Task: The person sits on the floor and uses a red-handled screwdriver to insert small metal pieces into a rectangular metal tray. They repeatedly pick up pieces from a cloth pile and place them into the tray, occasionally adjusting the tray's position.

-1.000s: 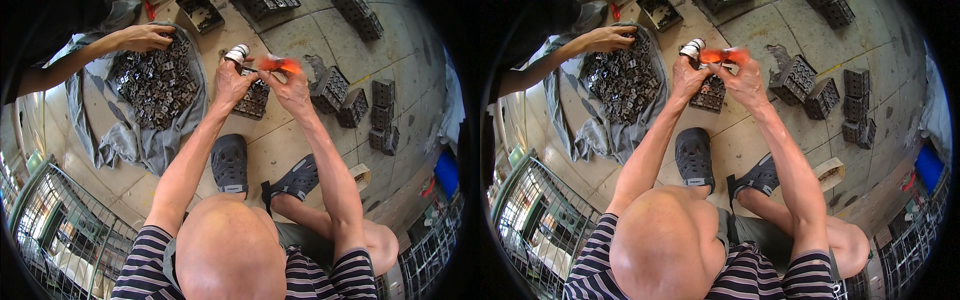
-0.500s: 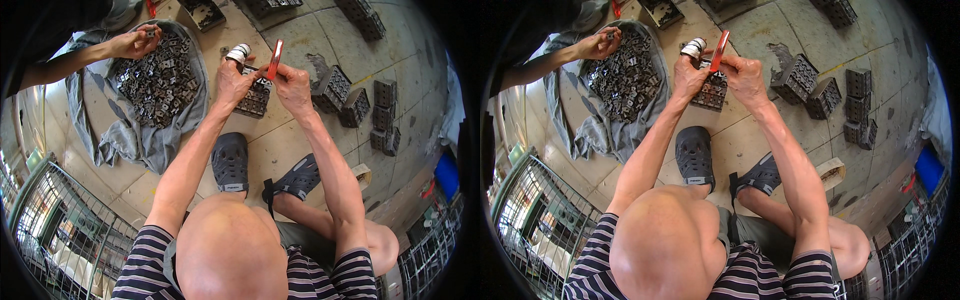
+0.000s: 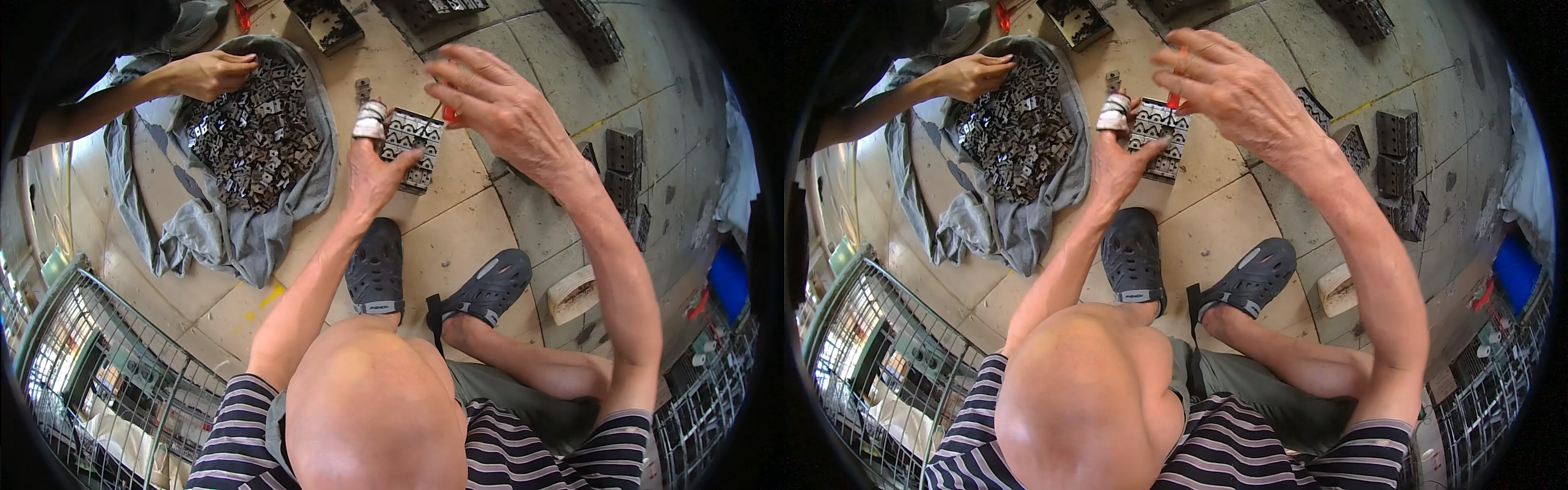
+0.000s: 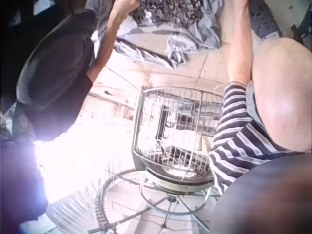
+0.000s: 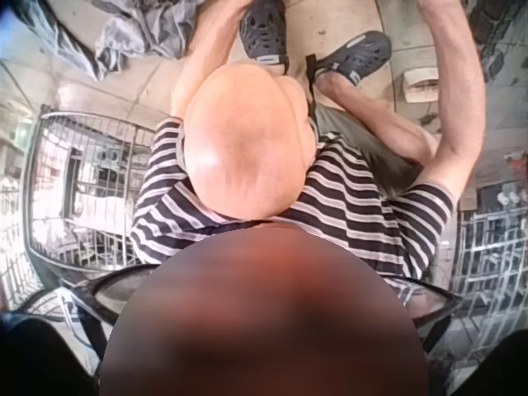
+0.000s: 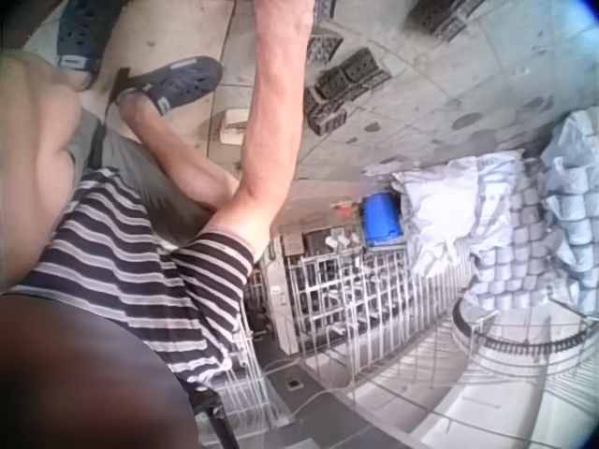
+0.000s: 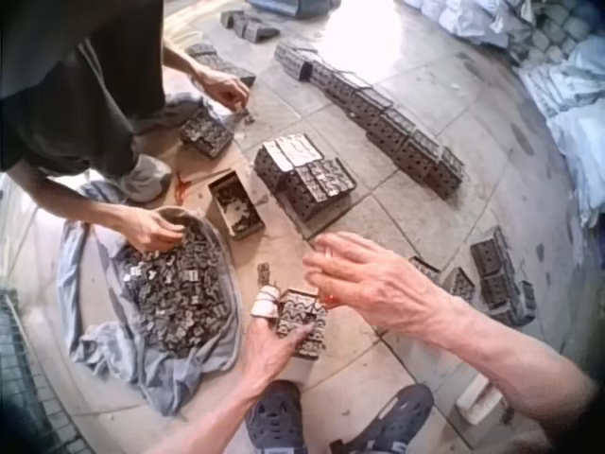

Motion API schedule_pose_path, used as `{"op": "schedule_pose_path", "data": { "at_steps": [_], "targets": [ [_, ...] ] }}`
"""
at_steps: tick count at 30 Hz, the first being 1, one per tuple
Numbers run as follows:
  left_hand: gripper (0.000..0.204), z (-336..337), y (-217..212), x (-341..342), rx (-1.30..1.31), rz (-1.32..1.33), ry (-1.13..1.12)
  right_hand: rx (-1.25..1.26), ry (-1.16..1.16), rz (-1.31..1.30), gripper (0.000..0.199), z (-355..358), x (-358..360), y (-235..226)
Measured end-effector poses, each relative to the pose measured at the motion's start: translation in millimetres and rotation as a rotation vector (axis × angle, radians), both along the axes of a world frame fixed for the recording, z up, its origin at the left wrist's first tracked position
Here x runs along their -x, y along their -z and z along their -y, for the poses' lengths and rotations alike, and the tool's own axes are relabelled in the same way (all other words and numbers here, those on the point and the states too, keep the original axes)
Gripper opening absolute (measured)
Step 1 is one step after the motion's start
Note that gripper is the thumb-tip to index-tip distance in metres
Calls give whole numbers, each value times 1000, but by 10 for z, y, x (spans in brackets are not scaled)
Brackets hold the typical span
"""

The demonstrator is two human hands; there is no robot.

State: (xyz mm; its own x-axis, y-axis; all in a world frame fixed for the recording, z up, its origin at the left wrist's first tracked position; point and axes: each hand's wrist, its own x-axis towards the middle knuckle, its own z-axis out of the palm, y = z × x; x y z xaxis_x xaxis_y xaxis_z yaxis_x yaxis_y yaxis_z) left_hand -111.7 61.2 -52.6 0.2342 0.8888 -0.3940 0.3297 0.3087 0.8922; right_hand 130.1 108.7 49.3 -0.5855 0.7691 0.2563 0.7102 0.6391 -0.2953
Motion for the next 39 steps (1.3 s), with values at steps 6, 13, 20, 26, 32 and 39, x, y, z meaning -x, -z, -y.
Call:
{"op": "schedule_pose_path", "data": {
  "at_steps": [6, 13, 20, 26, 32, 39],
  "targets": [
    [81, 180, 79, -93, -60, 3, -80, 320, 241, 138, 18, -37, 380, -162],
    [83, 237, 108, -90, -145, -23, -107, 951, 453, -183, 26, -225, 329, -416],
    [85, 255, 17, -58, 17, -41, -114, 768, 87, -97, 42, -204, 66, -376],
    [99, 384, -79, 156, -76, -5, -21, 464, -79, 94, 38, -209, 61, -354],
    [98, 460, 136, 246, -113, 99, -53, 413, 225, 284, 35, -279, 361, -382],
    [98, 514, 206, 229, -10, 215, -140, 563, 265, 206, 29, -379, 364, -347]
  ]
}}
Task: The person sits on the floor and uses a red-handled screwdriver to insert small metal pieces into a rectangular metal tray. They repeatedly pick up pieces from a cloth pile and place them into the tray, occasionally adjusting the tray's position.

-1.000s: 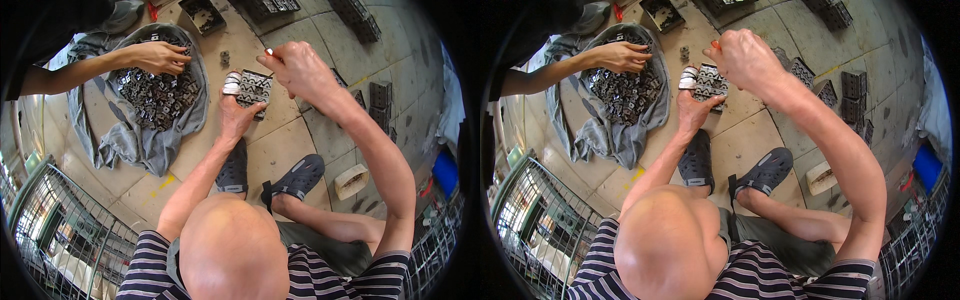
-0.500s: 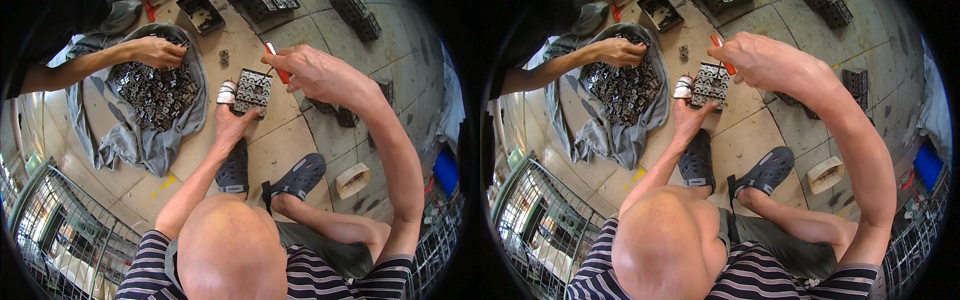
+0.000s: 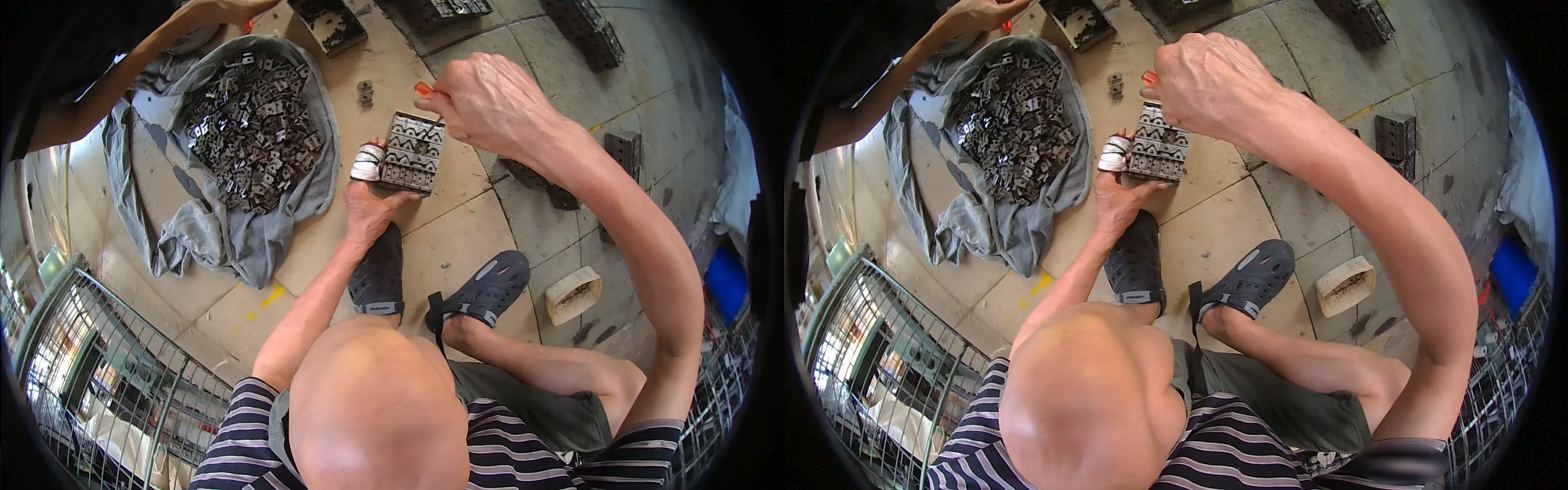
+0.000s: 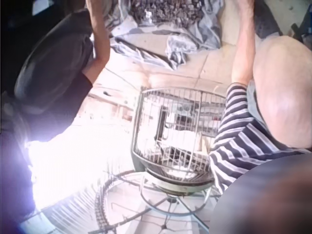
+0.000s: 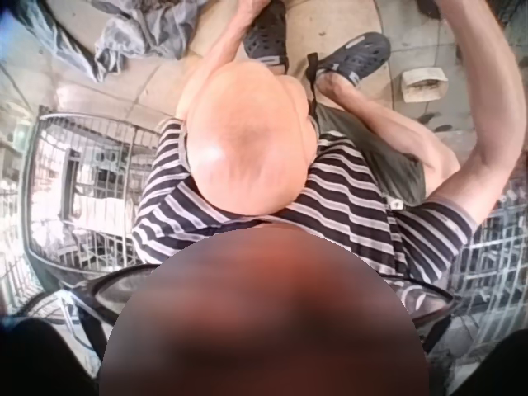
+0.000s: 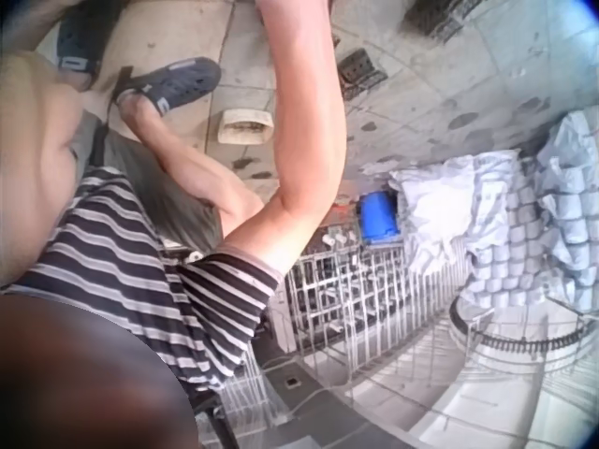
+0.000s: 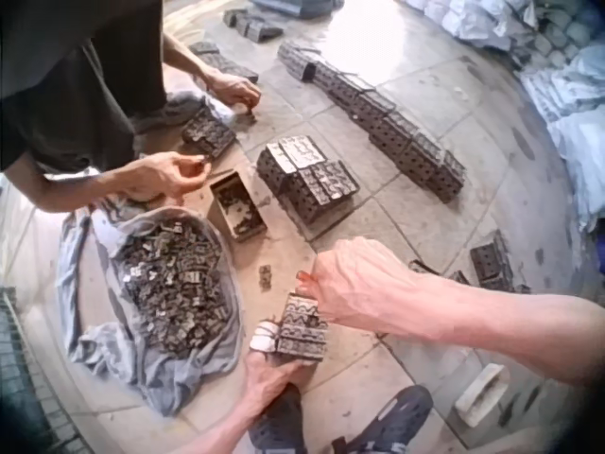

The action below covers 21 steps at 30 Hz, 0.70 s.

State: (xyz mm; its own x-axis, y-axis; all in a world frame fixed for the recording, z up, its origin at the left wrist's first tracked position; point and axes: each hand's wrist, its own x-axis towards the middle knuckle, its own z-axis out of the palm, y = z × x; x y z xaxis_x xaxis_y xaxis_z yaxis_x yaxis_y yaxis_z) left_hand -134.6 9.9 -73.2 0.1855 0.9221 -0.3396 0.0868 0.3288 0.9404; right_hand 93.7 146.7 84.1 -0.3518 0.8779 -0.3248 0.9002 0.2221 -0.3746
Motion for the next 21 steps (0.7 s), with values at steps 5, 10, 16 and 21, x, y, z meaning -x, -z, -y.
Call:
{"op": "schedule_pose_path", "data": {
  "at_steps": [5, 10, 16, 21],
  "targets": [
    [95, -15, 2, 9, -98, -114, 45, -114, 297, -300, 26, 99, 75, 145],
    [97, -21, -22, 7, -74, -104, 45, 6, 143, -188, 24, 51, -8, 139],
    [100, -43, -75, 8, -108, -185, 47, 260, 513, -306, 27, 63, 50, 121],
    [101, -57, -71, -1, -51, -108, 68, -150, 395, -276, 39, 243, 111, 310]
  ]
}}
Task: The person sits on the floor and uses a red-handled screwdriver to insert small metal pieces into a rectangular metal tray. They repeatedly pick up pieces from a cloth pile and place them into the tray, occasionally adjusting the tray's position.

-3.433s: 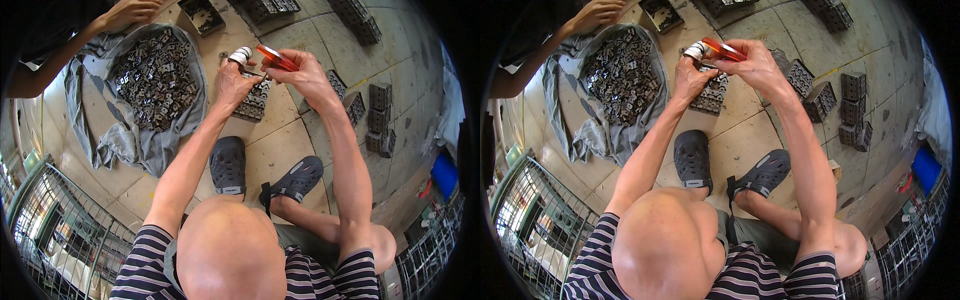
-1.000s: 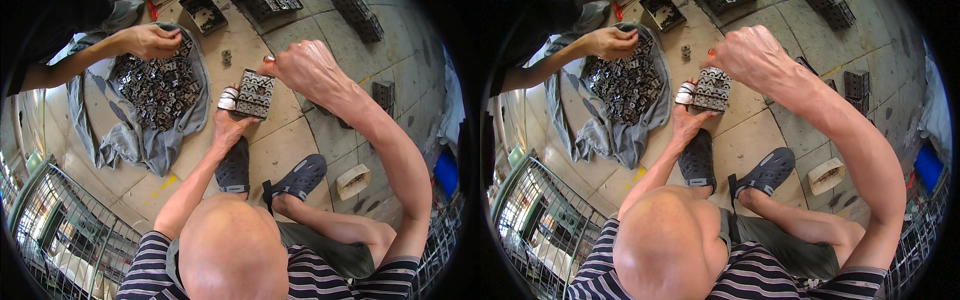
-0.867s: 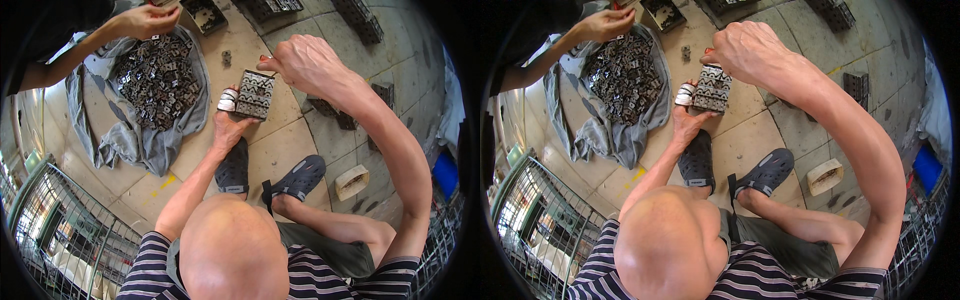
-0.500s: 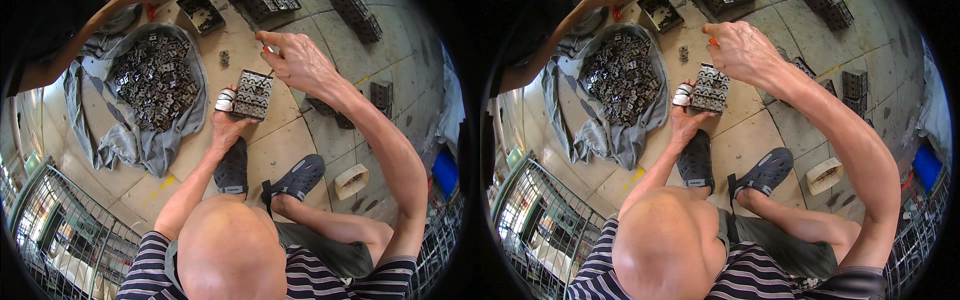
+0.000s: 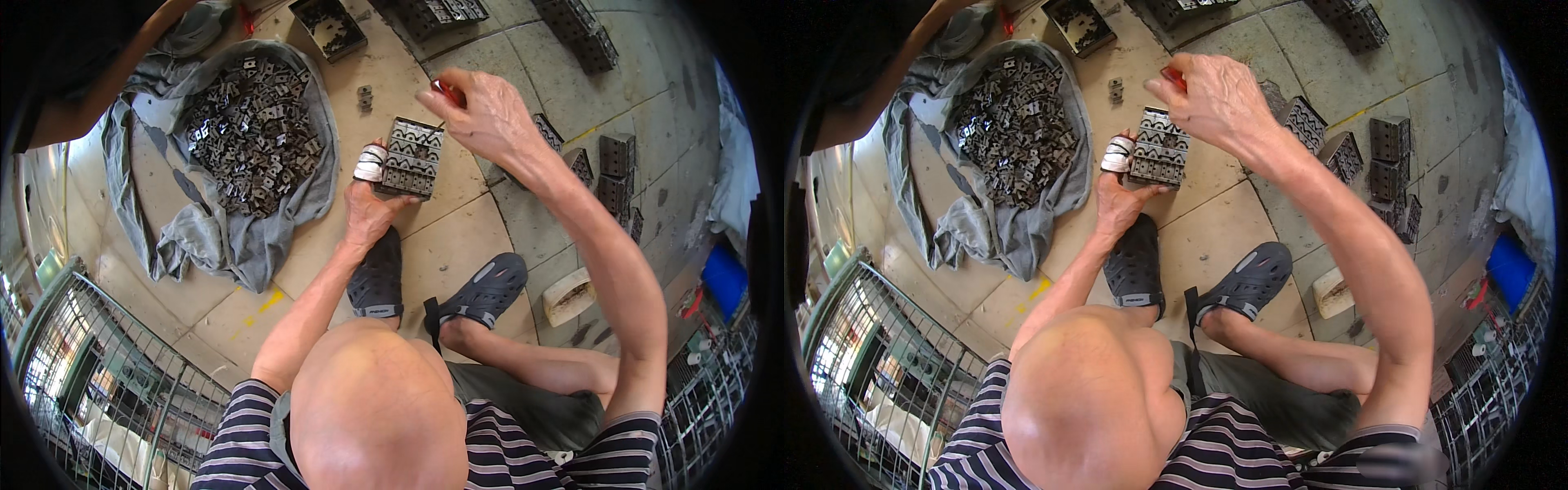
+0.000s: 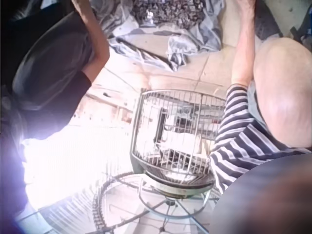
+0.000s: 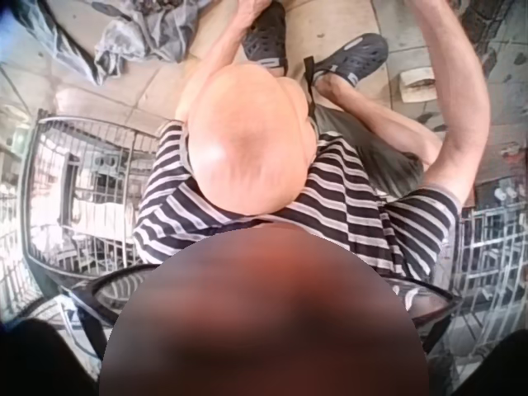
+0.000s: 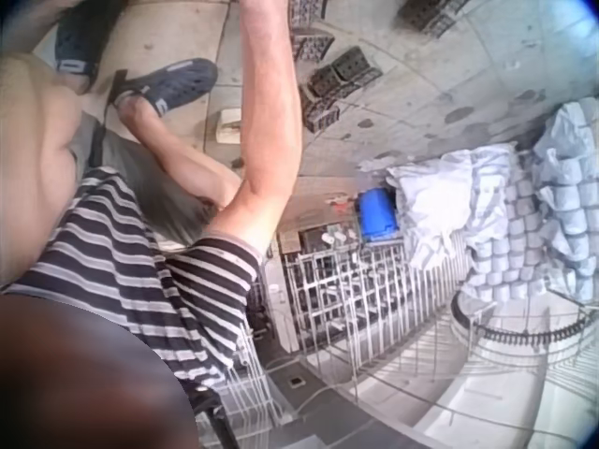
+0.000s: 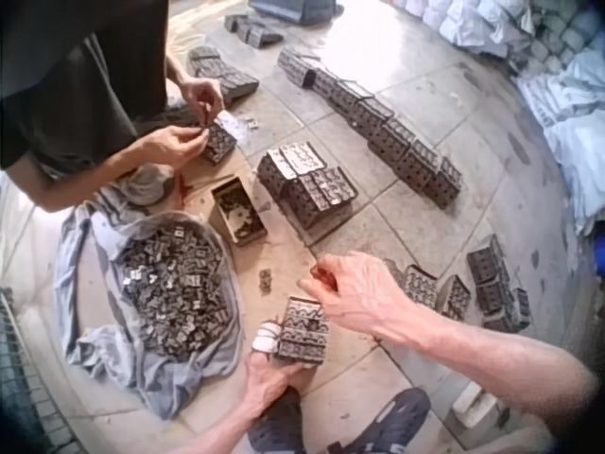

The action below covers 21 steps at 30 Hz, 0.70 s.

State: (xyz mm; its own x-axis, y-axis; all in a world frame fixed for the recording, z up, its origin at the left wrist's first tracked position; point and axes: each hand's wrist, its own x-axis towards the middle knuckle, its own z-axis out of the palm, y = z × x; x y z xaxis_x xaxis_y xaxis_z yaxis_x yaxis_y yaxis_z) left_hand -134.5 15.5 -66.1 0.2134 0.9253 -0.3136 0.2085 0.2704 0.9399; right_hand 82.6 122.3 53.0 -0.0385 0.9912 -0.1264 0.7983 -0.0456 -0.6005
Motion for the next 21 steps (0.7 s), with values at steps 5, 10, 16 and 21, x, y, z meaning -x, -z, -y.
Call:
{"op": "schedule_pose_path", "data": {
  "at_steps": [5, 10, 16, 21],
  "targets": [
    [108, -60, 16, -11, 20, 45, 37, 518, 360, -966, 34, 51, 35, 283],
    [117, -84, -5, -37, 186, 178, 10, 432, 442, -867, 30, 151, 89, 334],
    [122, 17, 35, -98, 174, 230, -76, 176, 785, -982, 19, 242, 402, 313],
    [121, 63, 94, -87, 129, 150, -109, 13, 990, -1228, 11, 234, 569, 378]
  ]
}}
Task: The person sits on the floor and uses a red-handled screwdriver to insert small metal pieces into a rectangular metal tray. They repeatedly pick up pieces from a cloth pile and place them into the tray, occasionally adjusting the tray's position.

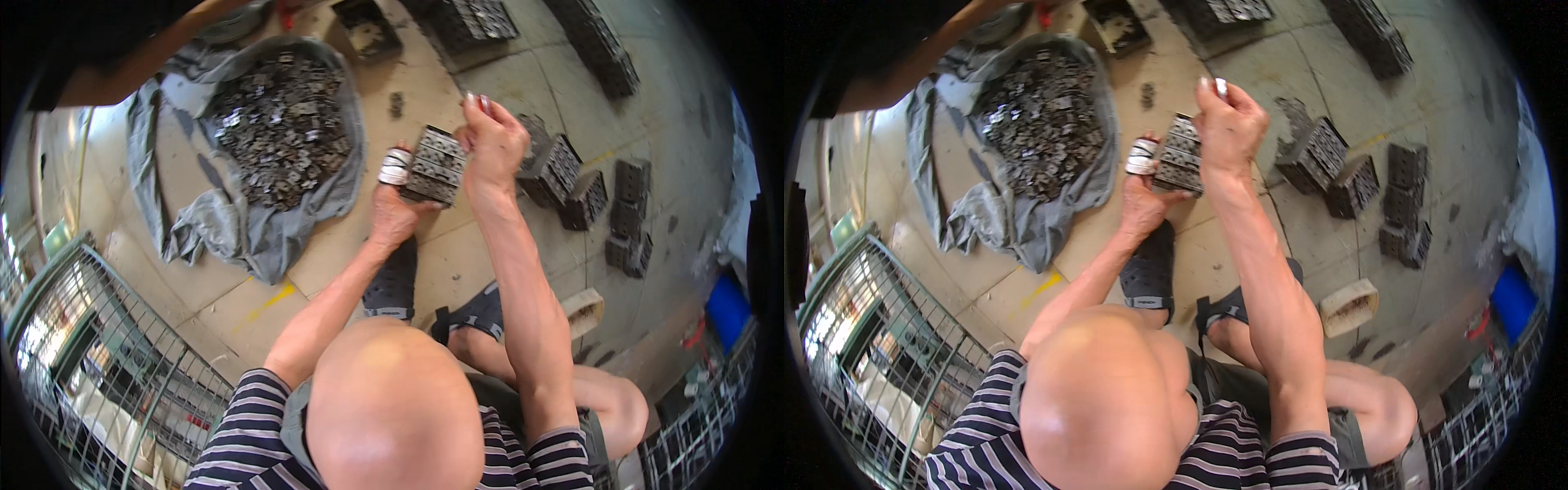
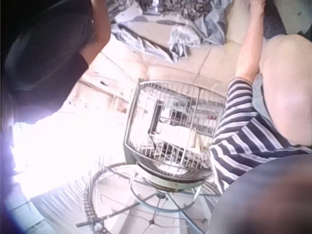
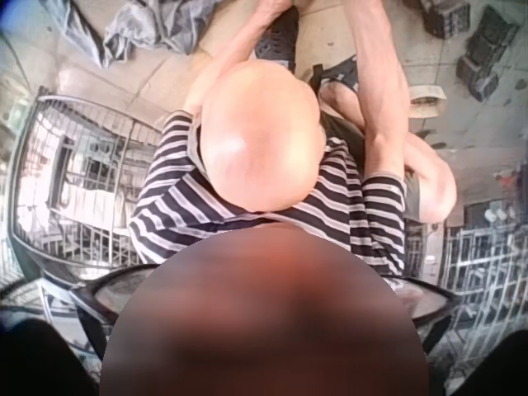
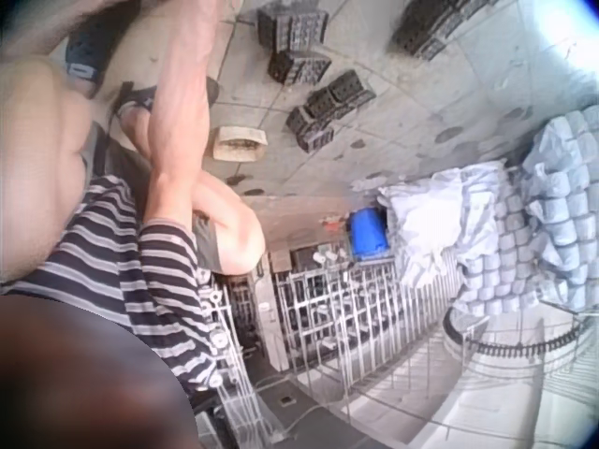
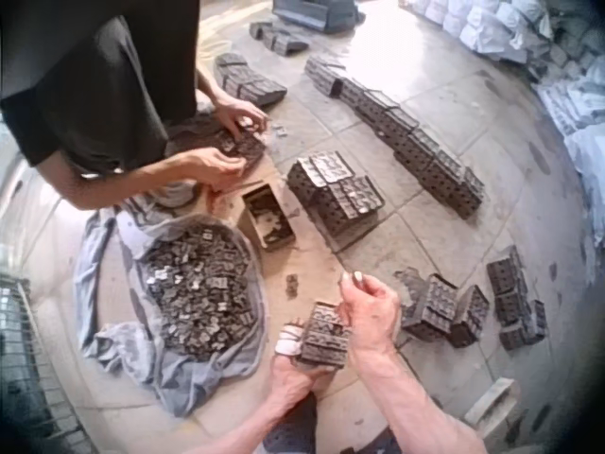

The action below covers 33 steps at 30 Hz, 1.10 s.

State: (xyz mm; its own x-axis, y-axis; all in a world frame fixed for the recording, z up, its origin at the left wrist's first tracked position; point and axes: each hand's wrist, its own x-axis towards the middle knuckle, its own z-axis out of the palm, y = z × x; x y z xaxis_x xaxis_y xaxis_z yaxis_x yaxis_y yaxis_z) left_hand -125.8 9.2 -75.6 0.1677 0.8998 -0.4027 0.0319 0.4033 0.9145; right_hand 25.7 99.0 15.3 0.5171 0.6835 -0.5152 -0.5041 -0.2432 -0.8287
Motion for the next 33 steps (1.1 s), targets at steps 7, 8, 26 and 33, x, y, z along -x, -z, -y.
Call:
{"op": "schedule_pose_path", "data": {
  "at_steps": [7, 8, 26, 33],
  "targets": [
    [119, 3, -65, 27, -90, -96, 20, -26, 186, -72, 22, -28, 107, 11],
    [119, 2, -74, 28, -116, -116, 26, -43, 173, -81, 23, -27, 104, 20],
    [110, -106, -155, 132, -122, -129, 72, -24, 207, -208, 29, 17, -7, 93],
    [104, -36, -90, 95, -143, -136, 58, 71, -330, -197, 16, -88, -281, -85]
  ]
}}
